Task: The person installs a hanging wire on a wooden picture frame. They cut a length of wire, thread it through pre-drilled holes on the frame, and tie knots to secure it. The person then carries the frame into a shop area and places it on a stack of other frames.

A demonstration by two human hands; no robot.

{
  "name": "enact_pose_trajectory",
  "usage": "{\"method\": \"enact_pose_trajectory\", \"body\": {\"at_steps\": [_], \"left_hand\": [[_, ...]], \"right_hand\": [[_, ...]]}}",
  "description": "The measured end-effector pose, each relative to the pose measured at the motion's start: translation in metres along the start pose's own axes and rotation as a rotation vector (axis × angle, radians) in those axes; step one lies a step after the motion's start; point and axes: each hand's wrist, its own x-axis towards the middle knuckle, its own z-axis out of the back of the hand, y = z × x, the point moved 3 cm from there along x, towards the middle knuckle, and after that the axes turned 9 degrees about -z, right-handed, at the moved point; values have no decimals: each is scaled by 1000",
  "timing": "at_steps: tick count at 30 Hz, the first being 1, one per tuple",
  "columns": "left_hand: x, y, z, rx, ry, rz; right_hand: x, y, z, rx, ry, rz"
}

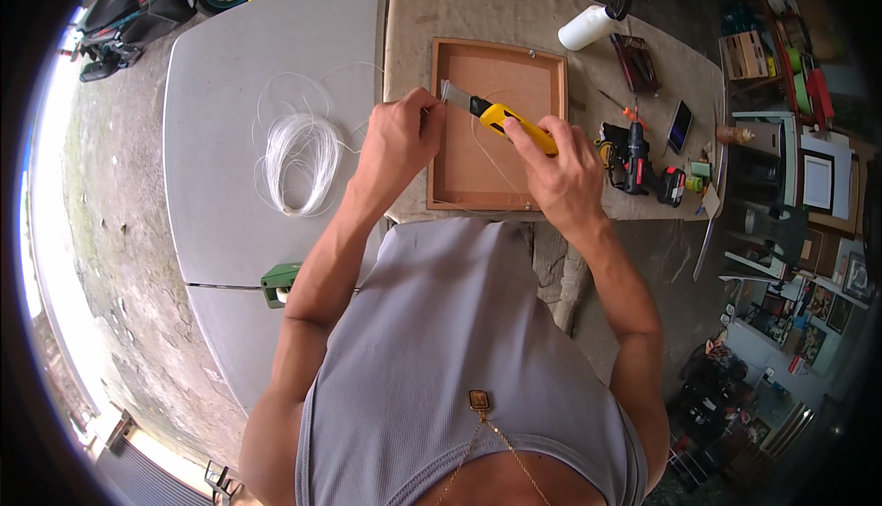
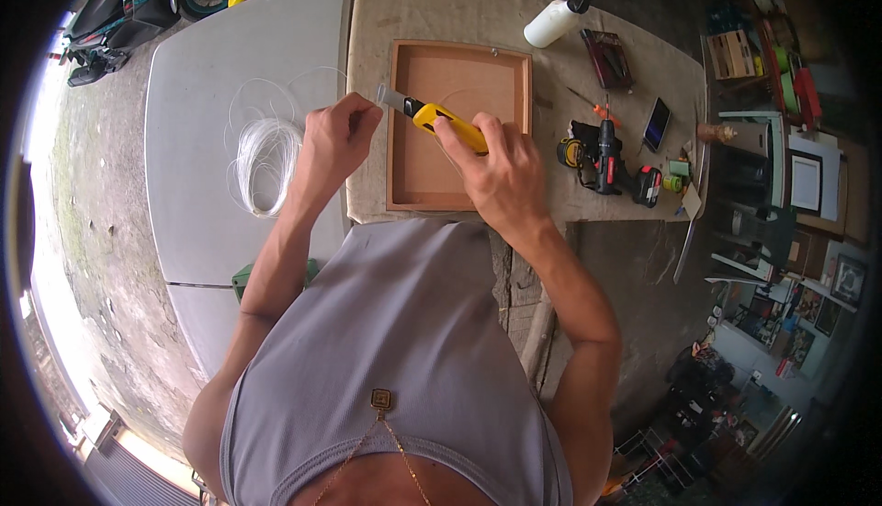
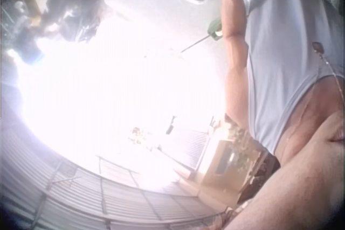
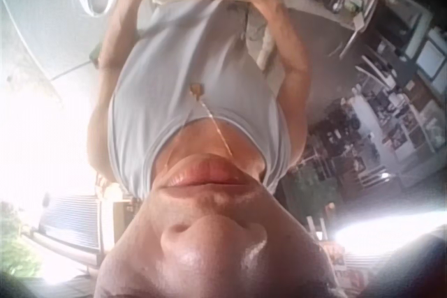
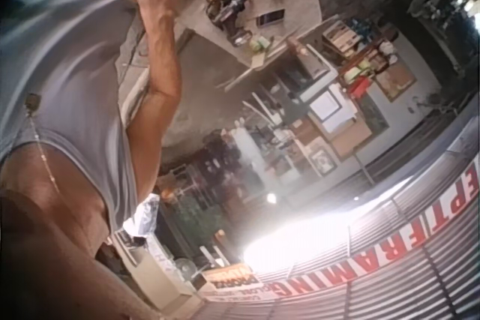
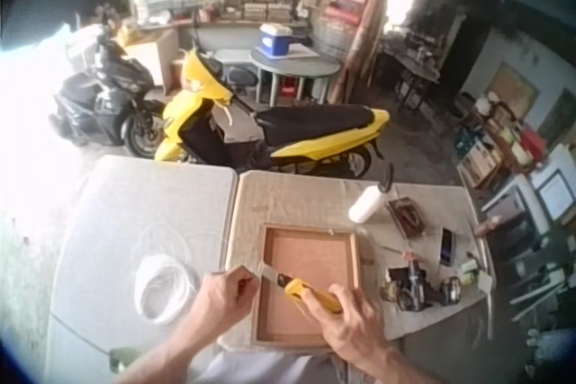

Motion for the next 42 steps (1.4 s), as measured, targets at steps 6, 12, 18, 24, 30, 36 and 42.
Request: {"method": "enact_pose_trajectory", "body": {"at_steps": [6,12,18,24,30,36,42], "left_hand": [[-4,-13,-20,64,117,17],[-34,-41,-52,-234,229,-69],[-36,29,-13,-211,72,124],[-47,70,38,-309,-145,487],[-59,74,42,-381,-346,521],[-64,37,22,-346,-294,521],[-59,-13,-23,-241,-78,338]], "right_hand": [[4,2,-15,-43,45,-56],[30,-50,-39,-30,-51,-324],[-35,-158,-80,106,-31,-694],[-159,-221,-149,44,138,-989],[-207,-232,-171,49,-33,-1058],[-173,-217,-147,-52,-208,-824],[-61,-58,-124,1364,217,-329]]}}
